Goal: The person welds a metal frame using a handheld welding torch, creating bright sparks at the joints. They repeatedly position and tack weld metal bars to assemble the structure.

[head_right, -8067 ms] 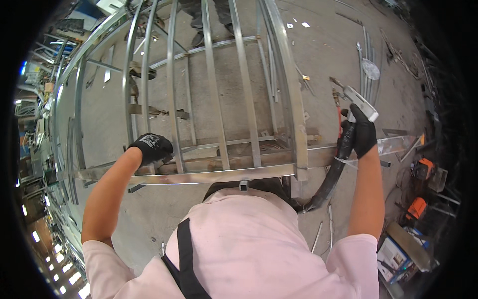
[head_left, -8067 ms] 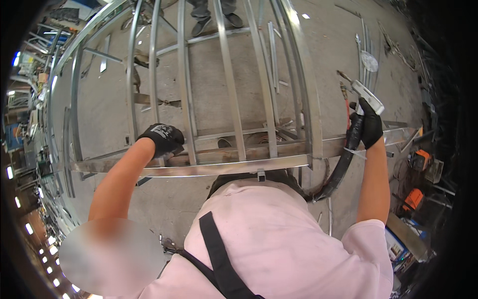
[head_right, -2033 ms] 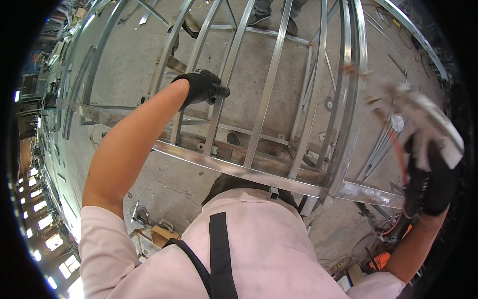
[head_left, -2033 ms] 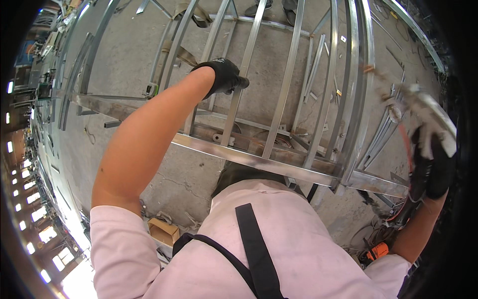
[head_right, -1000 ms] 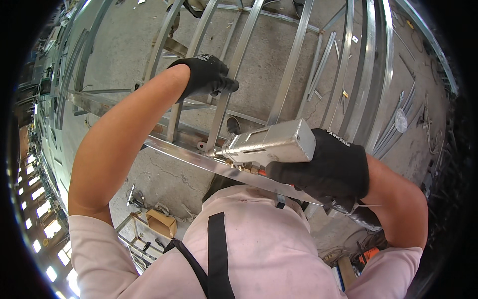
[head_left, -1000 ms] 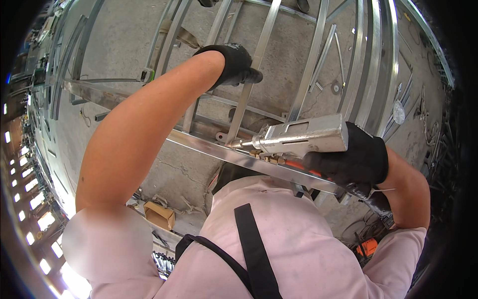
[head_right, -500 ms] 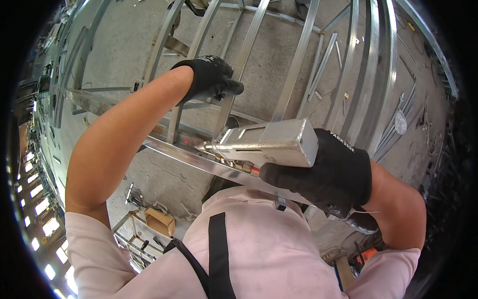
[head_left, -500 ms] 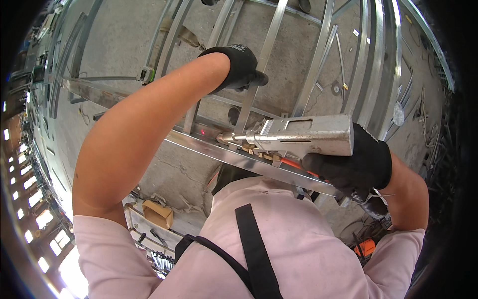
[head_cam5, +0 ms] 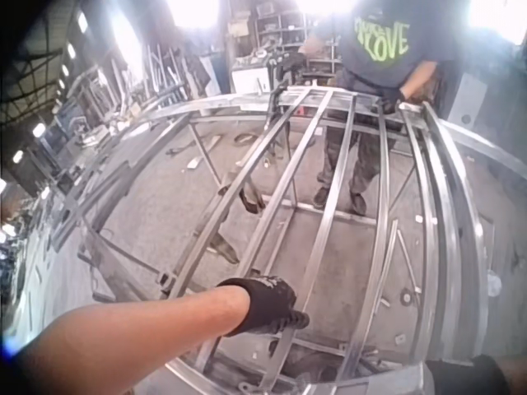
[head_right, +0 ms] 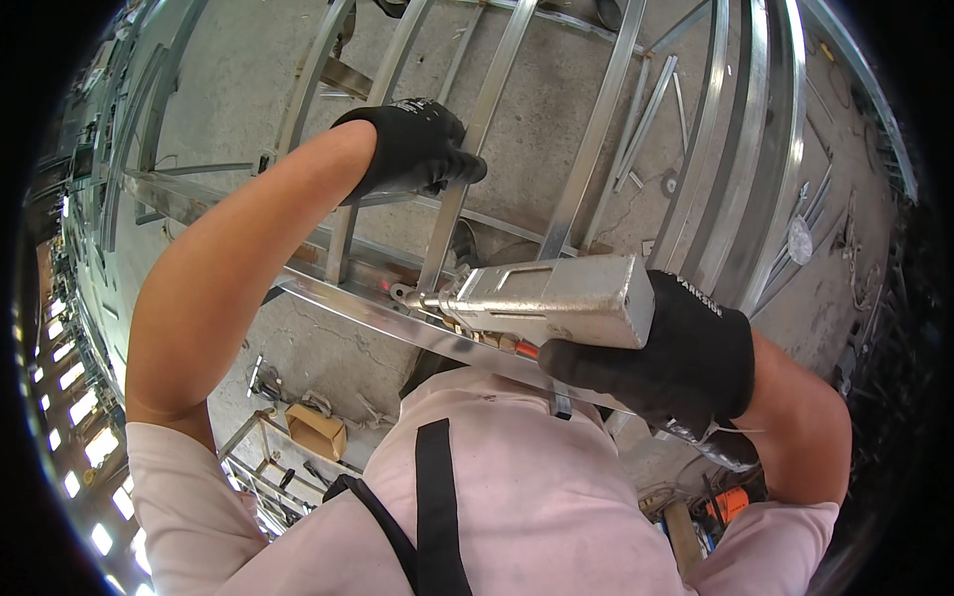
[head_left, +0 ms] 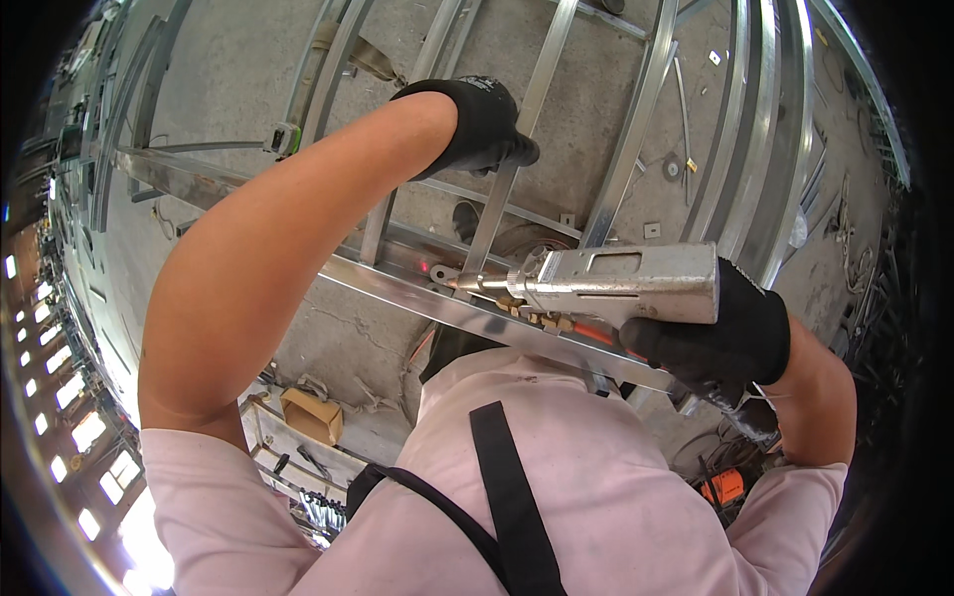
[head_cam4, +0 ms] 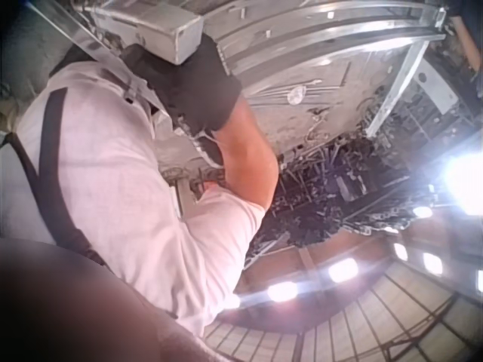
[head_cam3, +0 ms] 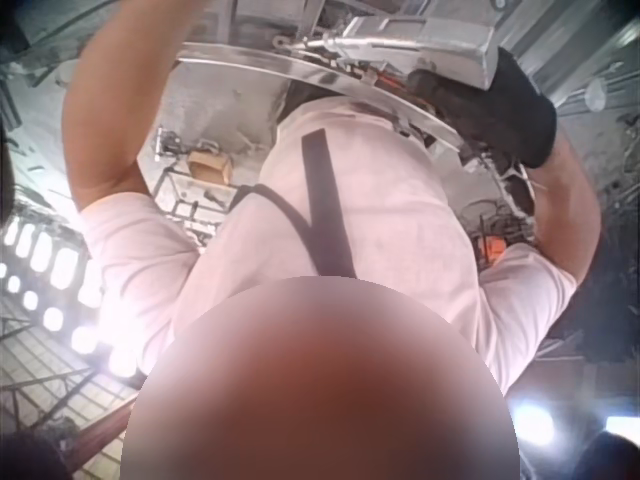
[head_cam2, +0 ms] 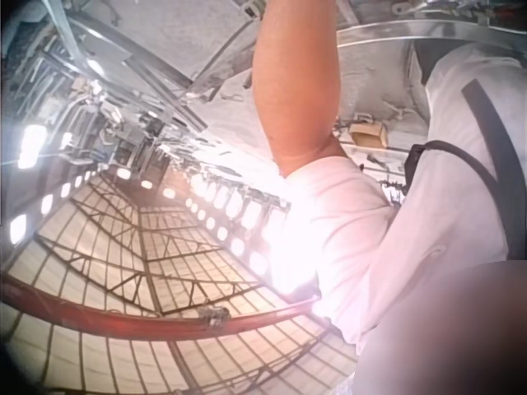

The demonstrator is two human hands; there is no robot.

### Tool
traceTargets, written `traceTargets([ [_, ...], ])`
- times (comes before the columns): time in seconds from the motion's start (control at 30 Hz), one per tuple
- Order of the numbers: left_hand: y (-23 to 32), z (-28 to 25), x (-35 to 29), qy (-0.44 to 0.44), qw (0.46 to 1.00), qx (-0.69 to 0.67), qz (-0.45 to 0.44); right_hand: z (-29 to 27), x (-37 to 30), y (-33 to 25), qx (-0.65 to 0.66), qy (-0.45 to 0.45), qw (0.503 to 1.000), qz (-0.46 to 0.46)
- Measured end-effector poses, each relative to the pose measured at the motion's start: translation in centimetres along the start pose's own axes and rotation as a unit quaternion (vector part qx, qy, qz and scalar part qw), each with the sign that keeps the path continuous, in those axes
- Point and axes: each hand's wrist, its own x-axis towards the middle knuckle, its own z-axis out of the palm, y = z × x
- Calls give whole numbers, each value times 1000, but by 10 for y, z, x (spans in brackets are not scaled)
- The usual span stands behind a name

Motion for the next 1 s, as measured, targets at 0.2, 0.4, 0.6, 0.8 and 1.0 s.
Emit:
traceTargets([
  [0.2,-2,0,2,-1,1000,13,15,-5,-5,12,-28,-28,999,-15],
  [0.4,0,2,2,3,1000,11,1,-4,-6,13,-43,-16,998,-41],
  [0.6,0,2,-1,5,1000,-2,-6,-1,-5,12,-36,-1,997,-62],
  [0.8,-2,0,0,-1,1000,8,-5,-3,-5,9,-8,-17,1000,-2],
  [1.0,-2,1,-2,6,1000,-16,-10,-4,-5,12,-34,-21,999,-18],
])
